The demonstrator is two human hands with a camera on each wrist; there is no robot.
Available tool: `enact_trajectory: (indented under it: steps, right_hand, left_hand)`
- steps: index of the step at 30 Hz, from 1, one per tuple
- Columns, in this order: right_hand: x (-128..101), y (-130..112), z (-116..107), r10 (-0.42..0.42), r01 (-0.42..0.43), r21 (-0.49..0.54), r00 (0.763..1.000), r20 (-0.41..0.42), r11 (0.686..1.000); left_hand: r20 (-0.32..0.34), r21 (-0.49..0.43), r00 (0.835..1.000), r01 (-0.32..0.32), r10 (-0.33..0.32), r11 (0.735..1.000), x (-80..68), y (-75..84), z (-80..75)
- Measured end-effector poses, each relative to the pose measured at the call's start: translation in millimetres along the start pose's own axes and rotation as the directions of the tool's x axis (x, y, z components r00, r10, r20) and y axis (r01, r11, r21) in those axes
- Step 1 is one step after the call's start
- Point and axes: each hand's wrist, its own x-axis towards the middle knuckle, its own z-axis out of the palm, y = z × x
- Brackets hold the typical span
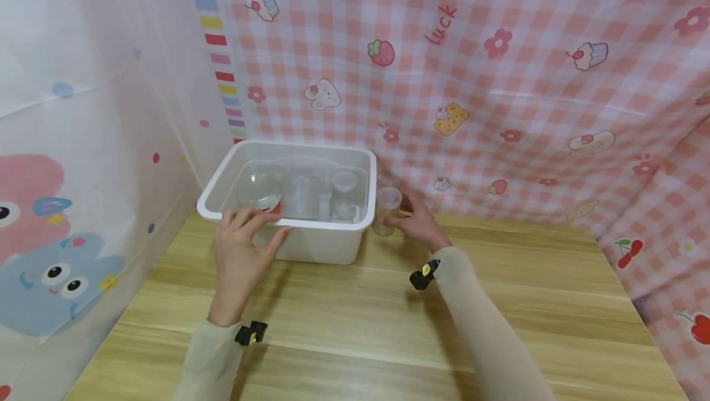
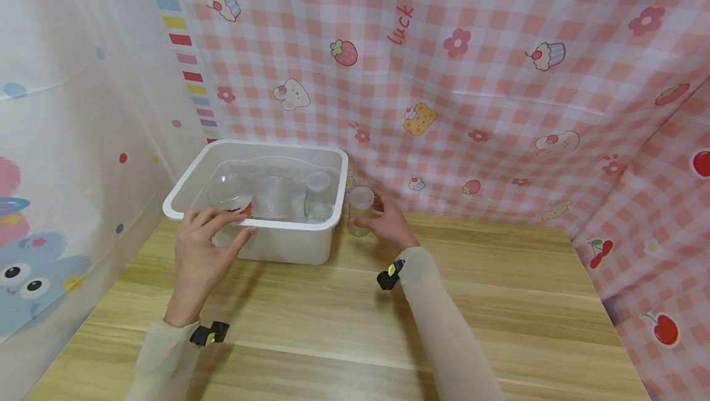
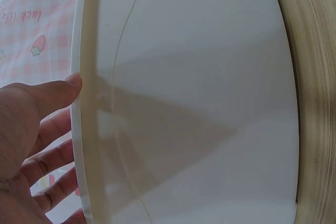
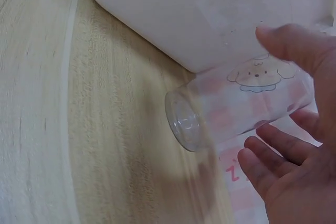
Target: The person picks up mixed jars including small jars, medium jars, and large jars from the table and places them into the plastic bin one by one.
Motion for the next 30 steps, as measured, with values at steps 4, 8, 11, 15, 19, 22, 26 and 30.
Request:
enact_trajectory:
  steps: [4,8,11,15,19,22,26,30]
  right_hand:
    - [2,3,3,0.018,-0.018,0.005,0.999,-0.026,1.0]
    - [4,6,4,-0.004,0.003,-0.009,0.999,-0.046,1.0]
    - [4,7,5,-0.01,0.009,-0.025,0.999,-0.049,1.0]
    - [3,5,5,-0.004,0.003,-0.032,0.999,-0.048,0.999]
    - [0,3,2,-0.001,-0.001,-0.044,0.998,-0.056,0.999]
    - [-2,3,-1,-0.009,0.005,-0.055,0.998,-0.069,0.998]
    - [-5,0,-5,-0.017,0.011,-0.067,0.996,-0.086,0.998]
    - [-6,-3,-8,-0.022,0.014,-0.078,0.995,-0.1,0.997]
  left_hand:
    - [0.01,0.005,1.0,-0.003,0.003,1.0,0.0,-0.9,-0.3]
    - [0.004,0.004,1.0,-0.01,0.01,1.0,0.5,-0.8,-0.2]
    - [-0.014,-0.004,1.0,-0.016,0.016,1.0,0.9,0.2,0.2]
    - [-0.032,-0.012,0.999,-0.02,0.02,1.0,1.1,1.3,0.2]
    - [-0.028,-0.012,0.999,-0.019,0.019,1.0,1.1,1.1,0.2]
    - [-0.012,-0.011,1.0,-0.01,0.01,1.0,0.6,-0.2,-0.2]
    - [0.0,-0.015,1.0,0.004,-0.004,1.0,0.2,-1.0,-0.6]
    - [0.002,-0.017,1.0,0.002,-0.002,1.0,0.5,-0.7,-0.8]
